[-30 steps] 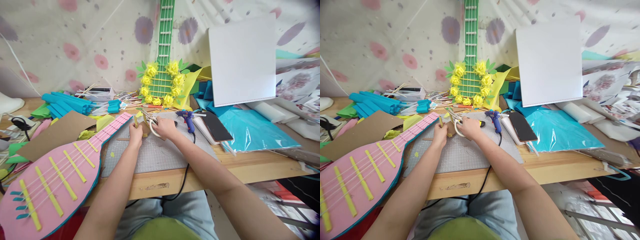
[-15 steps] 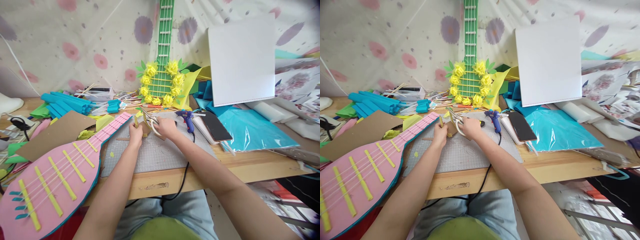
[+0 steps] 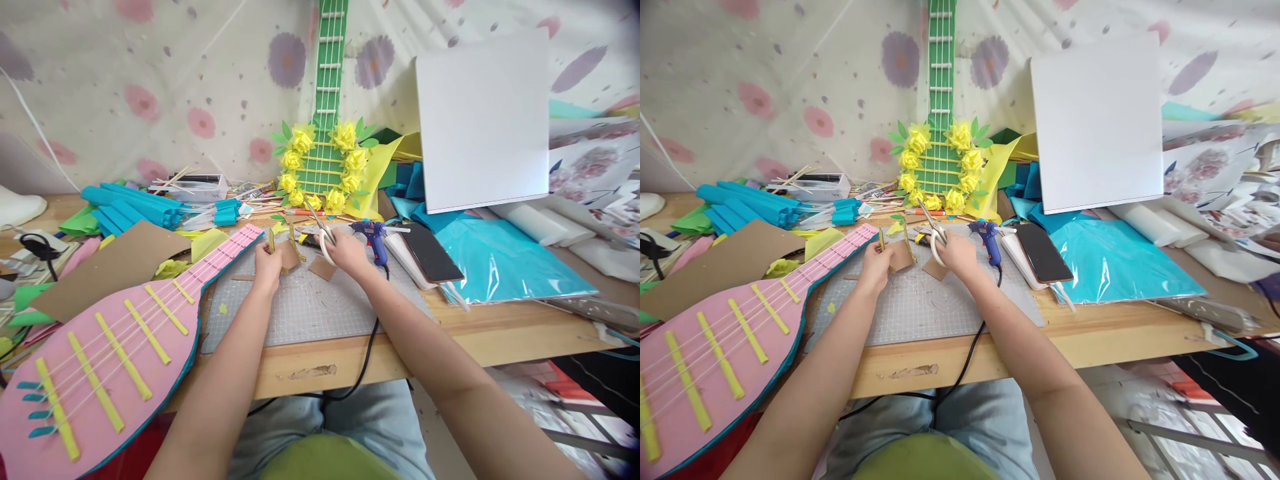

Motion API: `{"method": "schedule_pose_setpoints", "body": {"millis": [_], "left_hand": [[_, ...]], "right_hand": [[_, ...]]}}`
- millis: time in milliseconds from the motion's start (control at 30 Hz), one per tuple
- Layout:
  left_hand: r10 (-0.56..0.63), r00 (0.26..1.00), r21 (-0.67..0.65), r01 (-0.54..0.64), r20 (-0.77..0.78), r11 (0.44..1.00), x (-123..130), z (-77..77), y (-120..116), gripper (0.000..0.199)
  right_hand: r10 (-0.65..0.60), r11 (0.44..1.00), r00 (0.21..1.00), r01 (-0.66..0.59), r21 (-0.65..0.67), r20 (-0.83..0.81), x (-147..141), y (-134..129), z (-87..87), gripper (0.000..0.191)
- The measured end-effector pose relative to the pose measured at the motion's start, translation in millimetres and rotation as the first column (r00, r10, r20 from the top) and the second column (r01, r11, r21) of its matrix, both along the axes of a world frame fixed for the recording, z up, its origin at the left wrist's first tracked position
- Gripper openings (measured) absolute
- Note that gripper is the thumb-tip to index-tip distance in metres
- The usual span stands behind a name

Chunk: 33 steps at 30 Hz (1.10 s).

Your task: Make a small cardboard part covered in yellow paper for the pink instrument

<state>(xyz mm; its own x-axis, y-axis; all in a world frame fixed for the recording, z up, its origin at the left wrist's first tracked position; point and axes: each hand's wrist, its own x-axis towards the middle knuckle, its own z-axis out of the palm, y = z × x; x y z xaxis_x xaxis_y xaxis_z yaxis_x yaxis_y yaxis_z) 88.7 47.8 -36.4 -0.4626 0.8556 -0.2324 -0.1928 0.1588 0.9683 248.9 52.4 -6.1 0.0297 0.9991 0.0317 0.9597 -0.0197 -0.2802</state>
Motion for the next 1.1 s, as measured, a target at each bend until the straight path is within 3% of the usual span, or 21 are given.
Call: {"method": "schedule_pose_setpoints", "body": {"millis": [233, 367, 500, 733, 1100], "left_hand": [[-0.159, 0.983, -0.052, 0.164, 0.096, 0.985, -11.6, 4.8, 0.0, 0.020], [-0.277, 0.941, -0.047, 0.292, 0.196, 0.955, -18.3, 8.3, -1.1, 0.018], [-0.320, 0.917, -0.086, 0.348, 0.239, 0.933, -25.2, 8.4, -0.2, 0.018], [-0.496, 0.814, -0.055, 0.534, 0.302, 0.844, -28.6, 10.4, -2.0, 0.008], [-0.542, 0.790, -0.059, 0.579, 0.287, 0.813, -32.8, 10.6, -1.4, 0.009]], "right_hand": [[-0.042, 0.999, 0.997, 0.042, 0.006, -0.067, 6.4, -5.1, -15.3, 0.059], [-0.039, 0.999, 0.996, 0.041, 0.018, -0.085, 10.4, -7.1, -18.5, 0.058], [-0.019, 1.000, 0.994, 0.022, 0.022, -0.111, 11.9, -10.3, -18.8, 0.057], [-0.026, 0.999, 0.990, 0.029, 0.017, -0.138, 12.6, -10.9, -19.3, 0.056], [-0.017, 0.998, 0.989, 0.025, 0.053, -0.144, 13.3, -9.7, -26.3, 0.049]]}}
